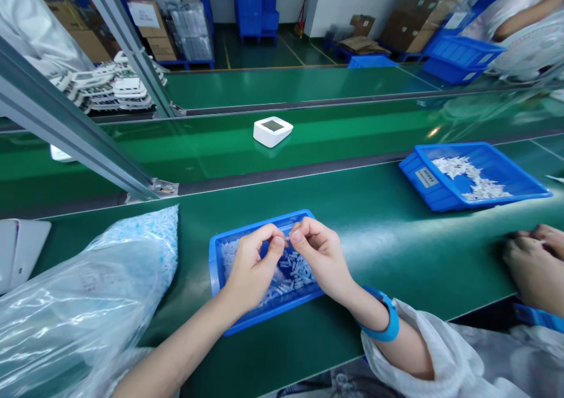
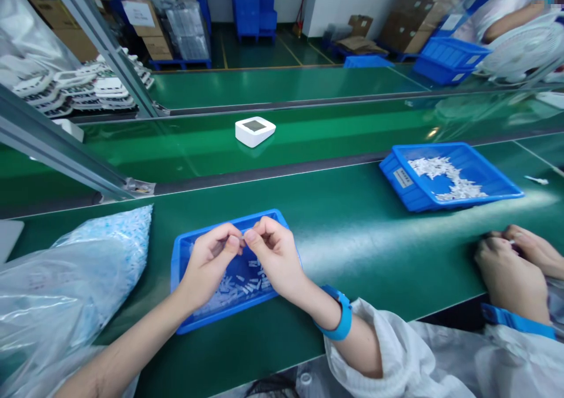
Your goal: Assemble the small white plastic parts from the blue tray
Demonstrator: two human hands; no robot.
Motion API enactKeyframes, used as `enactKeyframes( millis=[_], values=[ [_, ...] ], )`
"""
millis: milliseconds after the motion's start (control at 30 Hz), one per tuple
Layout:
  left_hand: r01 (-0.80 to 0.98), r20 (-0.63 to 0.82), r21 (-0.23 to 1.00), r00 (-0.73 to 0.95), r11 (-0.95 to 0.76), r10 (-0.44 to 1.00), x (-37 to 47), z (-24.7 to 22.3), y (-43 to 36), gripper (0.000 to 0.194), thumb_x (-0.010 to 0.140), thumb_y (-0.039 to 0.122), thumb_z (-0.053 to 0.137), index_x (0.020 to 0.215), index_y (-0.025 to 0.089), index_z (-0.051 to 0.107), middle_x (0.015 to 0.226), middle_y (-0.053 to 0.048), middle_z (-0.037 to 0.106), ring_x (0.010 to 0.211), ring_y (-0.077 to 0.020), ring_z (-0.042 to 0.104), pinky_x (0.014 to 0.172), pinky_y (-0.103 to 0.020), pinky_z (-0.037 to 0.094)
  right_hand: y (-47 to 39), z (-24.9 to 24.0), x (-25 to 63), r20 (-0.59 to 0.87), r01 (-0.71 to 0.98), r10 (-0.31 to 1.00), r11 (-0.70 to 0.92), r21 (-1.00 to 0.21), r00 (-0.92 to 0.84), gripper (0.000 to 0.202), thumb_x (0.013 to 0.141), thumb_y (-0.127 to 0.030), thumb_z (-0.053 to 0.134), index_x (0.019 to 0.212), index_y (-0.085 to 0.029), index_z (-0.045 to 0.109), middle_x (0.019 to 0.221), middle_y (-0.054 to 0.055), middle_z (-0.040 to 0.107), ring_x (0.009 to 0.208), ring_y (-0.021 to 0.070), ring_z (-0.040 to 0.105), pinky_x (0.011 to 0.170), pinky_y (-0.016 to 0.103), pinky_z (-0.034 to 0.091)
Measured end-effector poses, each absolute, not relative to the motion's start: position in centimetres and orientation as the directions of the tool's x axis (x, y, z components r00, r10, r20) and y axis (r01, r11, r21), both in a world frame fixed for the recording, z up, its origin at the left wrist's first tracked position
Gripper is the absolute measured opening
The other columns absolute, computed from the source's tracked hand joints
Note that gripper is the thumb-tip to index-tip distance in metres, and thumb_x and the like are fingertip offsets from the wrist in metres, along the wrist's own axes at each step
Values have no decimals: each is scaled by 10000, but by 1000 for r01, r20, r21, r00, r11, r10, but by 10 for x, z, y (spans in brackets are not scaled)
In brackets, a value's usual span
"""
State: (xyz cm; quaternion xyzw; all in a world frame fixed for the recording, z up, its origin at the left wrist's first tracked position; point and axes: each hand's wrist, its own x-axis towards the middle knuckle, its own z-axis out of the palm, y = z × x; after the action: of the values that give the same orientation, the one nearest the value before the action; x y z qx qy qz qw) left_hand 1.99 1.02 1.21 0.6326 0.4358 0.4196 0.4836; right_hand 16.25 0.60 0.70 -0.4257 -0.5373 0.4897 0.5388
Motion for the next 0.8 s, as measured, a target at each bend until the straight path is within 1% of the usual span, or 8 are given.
enactKeyframes(
  millis=[100, 167, 233, 367, 433, 500, 667, 800],
  values=[
    [52, 71, 995, 241, -85, 968, 19, 11, 12, 341, 939, 380, 447, 698, 164, 551, 624, 11, 525, 623, -129, 490, 601, -239, 374, 3, 5, 162, 273, 17, 961, 274, -961, -49, 167, 862, -242, 627, 713, -200, 563, 666, -22, 555, 628, 122, 510, 589, 255, 409],
    [58, 48, 996, 252, -65, 966, 18, 10, 12, 389, 940, 400, 444, 645, 161, 528, 588, 14, 506, 590, -124, 472, 577, -238, 360, 1, 5, 162, 346, 75, 936, 350, -934, -64, 136, 854, -178, 632, 734, -205, 575, 692, -16, 588, 649, 129, 546, 612, 266, 433],
    [89, 62, 992, 270, -89, 961, 17, 10, 12, 414, 941, 401, 448, 609, 161, 507, 571, 15, 503, 575, -119, 468, 568, -236, 352, 1, 5, 164, 415, 115, 907, 421, -900, -68, 135, 845, -135, 636, 750, -209, 575, 708, -13, 598, 659, 133, 562, 621, 273, 447],
    [116, 154, 974, 300, -196, 941, 16, 12, 9, 389, 951, 357, 440, 626, 160, 523, 585, 9, 533, 581, -117, 494, 576, -234, 368, 1, 5, 167, 525, 135, 840, 542, -830, -138, 155, 857, -84, 603, 792, -216, 553, 726, -16, 594, 679, 130, 567, 616, 266, 447],
    [137, 203, 957, 315, -257, 927, 16, 14, 8, 359, 953, 321, 441, 649, 158, 539, 604, 4, 548, 592, -118, 505, 585, -236, 376, 0, 5, 168, 548, 144, 820, 569, -809, -162, 172, 868, -64, 570, 797, -216, 530, 725, -16, 584, 677, 127, 561, 611, 263, 442],
    [175, 275, 923, 326, -344, 904, 16, 15, 7, 330, 950, 269, 443, 651, 160, 530, 610, 2, 547, 595, -117, 507, 594, -241, 377, -2, 3, 168, 557, 150, 818, 574, -805, -141, 188, 871, -51, 548, 786, -213, 506, 719, -14, 571, 668, 127, 553, 608, 267, 439],
    [271, 470, 791, 305, -549, 828, 21, 14, 3, 294, 911, 140, 432, 619, 172, 447, 572, 14, 479, 562, -112, 462, 597, -260, 358, -6, 0, 164, 606, 196, 791, 609, -768, -85, 217, 852, -27, 544, 756, -209, 476, 697, -12, 526, 639, 127, 512, 590, 278, 417],
    [320, 507, 748, 291, -582, 812, 24, 13, 2, 280, 877, 87, 421, 614, 181, 406, 560, 22, 432, 545, -110, 428, 581, -265, 346, -8, -1, 162, 613, 198, 782, 622, -758, -112, 212, 856, -26, 534, 769, -209, 469, 699, -12, 508, 637, 126, 494, 582, 276, 400]
  ],
)
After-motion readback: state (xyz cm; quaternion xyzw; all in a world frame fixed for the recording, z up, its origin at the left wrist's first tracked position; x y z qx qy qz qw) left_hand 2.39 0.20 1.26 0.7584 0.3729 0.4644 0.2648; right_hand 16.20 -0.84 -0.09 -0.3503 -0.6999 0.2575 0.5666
